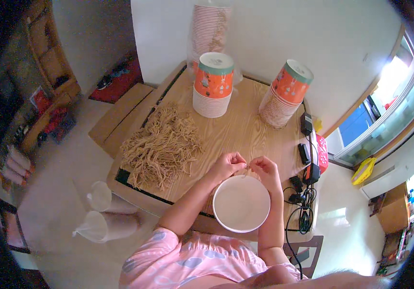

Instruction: Preparing decorative paper cups by filling them with shredded raffia and threading a string.

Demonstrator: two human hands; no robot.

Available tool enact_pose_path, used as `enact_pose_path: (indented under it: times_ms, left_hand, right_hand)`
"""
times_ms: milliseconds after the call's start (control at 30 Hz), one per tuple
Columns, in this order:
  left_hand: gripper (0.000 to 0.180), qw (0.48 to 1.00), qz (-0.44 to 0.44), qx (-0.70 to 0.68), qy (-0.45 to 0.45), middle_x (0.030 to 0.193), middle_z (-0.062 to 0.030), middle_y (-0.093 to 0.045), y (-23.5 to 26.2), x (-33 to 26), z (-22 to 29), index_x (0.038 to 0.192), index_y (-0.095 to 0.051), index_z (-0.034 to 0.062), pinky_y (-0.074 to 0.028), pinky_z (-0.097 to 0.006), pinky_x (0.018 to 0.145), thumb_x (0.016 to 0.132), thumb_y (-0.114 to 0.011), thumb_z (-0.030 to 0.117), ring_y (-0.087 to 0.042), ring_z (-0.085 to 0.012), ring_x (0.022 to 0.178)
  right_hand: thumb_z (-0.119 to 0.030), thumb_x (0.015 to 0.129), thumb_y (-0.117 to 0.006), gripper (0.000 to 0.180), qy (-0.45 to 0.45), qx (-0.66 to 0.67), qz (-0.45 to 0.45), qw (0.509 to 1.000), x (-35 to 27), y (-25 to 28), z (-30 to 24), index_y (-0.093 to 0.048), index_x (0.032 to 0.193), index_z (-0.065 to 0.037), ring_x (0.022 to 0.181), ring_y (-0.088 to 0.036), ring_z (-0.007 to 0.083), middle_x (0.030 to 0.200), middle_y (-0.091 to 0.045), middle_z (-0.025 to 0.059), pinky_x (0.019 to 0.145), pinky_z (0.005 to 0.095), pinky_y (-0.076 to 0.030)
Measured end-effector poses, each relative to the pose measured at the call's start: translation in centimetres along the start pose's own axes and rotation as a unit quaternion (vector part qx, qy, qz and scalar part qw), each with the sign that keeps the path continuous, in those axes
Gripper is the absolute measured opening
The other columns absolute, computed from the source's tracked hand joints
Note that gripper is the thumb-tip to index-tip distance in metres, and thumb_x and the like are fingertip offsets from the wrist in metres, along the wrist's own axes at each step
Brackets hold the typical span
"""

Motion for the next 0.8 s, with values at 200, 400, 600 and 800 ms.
enact_pose_path:
  times_ms: [200, 400, 600, 800]
  left_hand:
    - [0.007, 0.999, -0.005, -0.004, 0.04, 0.065, 0.0014, -0.059, 0.1, -0.1, 0.4, 0.08, -0.058, 0.0057, -0.031, -0.02, 0.04, 0.078, -0.064, 0.01, -0.041, -0.0027, 0.047]
    - [0.01, 0.994, -0.022, -0.062, 0.087, 0.067, 0.0006, -0.06, -0.2, 0.4, 0.1, 0.08, -0.056, 0.0065, -0.03, -0.021, 0.038, 0.077, -0.065, 0.01, -0.041, -0.0026, 0.046]
    - [0.011, 0.999, 0.013, 0.011, 0.038, 0.067, 0.0006, -0.059, 0.3, 0.3, -0.4, 0.079, -0.056, 0.0054, -0.034, -0.021, 0.042, 0.077, -0.066, 0.009, -0.044, -0.0034, 0.051]
    - [0.012, 0.999, 0.019, 0.037, -0.013, 0.068, 0.0, -0.059, -0.2, -0.2, 0.8, 0.077, -0.056, 0.0041, -0.044, -0.023, 0.054, 0.075, -0.067, 0.008, -0.052, -0.0057, 0.059]
  right_hand:
    - [0.003, 0.078, -0.059, 0.007, 0.0, -0.021, 0.011, 1.0, 0.2, 0.2, 0.0, -0.059, 0.084, 0.0, 0.078, -0.057, 0.012, 0.081, -0.061, 0.0033, 0.073, 0.0245, -0.045]
    - [0.011, 0.076, -0.056, 0.014, 0.158, -0.115, -0.007, 0.981, 0.9, 0.1, -1.8, -0.06, 0.084, 0.001, 0.084, -0.056, 0.0116, 0.085, -0.058, 0.0044, 0.075, 0.024, -0.046]
    - [0.003, 0.083, -0.055, 0.005, 0.042, -0.028, 0.094, 0.994, 0.1, 0.4, -1.5, -0.059, 0.08, 0.001, 0.073, -0.056, 0.0119, 0.078, -0.058, 0.0041, 0.07, 0.0231, -0.045]
    - [-0.01, 0.086, -0.055, 0.01, -0.072, -0.097, 0.004, 0.993, -0.5, 0.6, -0.4, -0.06, 0.083, -0.002, 0.07, -0.052, 0.01, 0.071, -0.056, -0.0004, 0.064, 0.0247, -0.042]
Point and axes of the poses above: each hand's wrist, its own x-axis towards the middle knuckle, its own y-axis out of the back of the hand, z = x × y, the point moved 7 cm from there along x, towards the middle knuckle
